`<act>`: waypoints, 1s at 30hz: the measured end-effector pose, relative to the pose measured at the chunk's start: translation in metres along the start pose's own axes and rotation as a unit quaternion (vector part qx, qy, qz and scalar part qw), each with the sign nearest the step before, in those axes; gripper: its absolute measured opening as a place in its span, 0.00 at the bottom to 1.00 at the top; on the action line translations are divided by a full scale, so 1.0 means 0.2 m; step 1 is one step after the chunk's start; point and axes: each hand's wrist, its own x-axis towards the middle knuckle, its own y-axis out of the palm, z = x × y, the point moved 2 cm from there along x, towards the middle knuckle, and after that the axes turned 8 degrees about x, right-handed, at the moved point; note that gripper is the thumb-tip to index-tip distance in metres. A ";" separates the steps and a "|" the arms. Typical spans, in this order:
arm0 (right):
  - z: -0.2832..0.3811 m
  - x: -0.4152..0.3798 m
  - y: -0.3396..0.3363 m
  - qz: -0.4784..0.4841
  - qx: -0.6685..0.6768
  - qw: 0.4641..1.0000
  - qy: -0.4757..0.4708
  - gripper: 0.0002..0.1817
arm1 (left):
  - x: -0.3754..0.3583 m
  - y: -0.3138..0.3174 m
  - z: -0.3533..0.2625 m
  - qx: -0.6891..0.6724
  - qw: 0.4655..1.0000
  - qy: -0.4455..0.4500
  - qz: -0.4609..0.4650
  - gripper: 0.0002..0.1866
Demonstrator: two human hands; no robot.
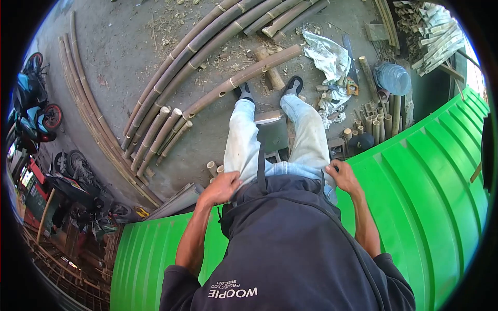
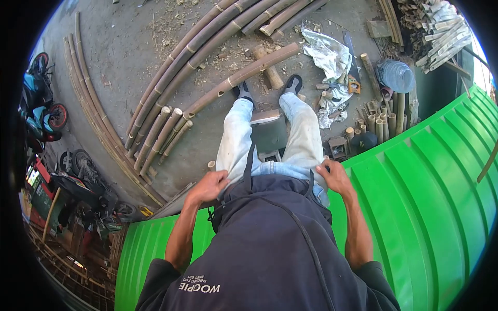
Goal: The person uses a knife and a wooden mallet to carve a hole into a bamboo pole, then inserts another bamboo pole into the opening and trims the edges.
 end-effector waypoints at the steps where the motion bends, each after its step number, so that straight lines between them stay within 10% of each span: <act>1: 0.02 -0.08 -0.02 -0.006 0.009 1.000 0.004 0.21 | -0.05 -0.01 -0.05 0.010 1.000 -0.005 0.013 0.15; 13: -0.07 0.51 0.02 0.137 0.010 0.989 -0.050 0.15 | 0.65 0.01 0.24 0.097 0.952 -0.076 0.282 0.19; 15: -0.22 0.79 0.00 -0.049 0.093 0.990 -0.098 0.13 | 0.93 -0.06 0.25 0.045 0.919 -0.147 0.362 0.23; 18: -0.26 1.18 -0.13 -0.237 0.145 0.958 -0.076 0.14 | 1.51 -0.24 0.33 0.065 0.962 -0.137 0.229 0.19; 20: -0.34 1.42 -0.14 -0.394 0.036 0.907 -0.147 0.19 | 1.97 -0.27 0.56 0.155 0.987 0.003 -0.048 0.14; 24: -0.44 1.75 -0.12 -0.481 0.000 0.858 -0.179 0.21 | 2.70 -0.24 0.74 0.365 0.884 0.109 -0.271 0.23; 25: -0.45 1.79 -0.11 -0.497 0.015 0.840 -0.218 0.20 | 2.86 -0.22 0.79 0.361 0.910 0.024 -0.200 0.40; 30: -0.54 1.98 -0.01 -0.554 0.030 0.756 -0.347 0.20 | 3.29 0.02 0.97 0.465 0.848 0.026 -0.254 0.55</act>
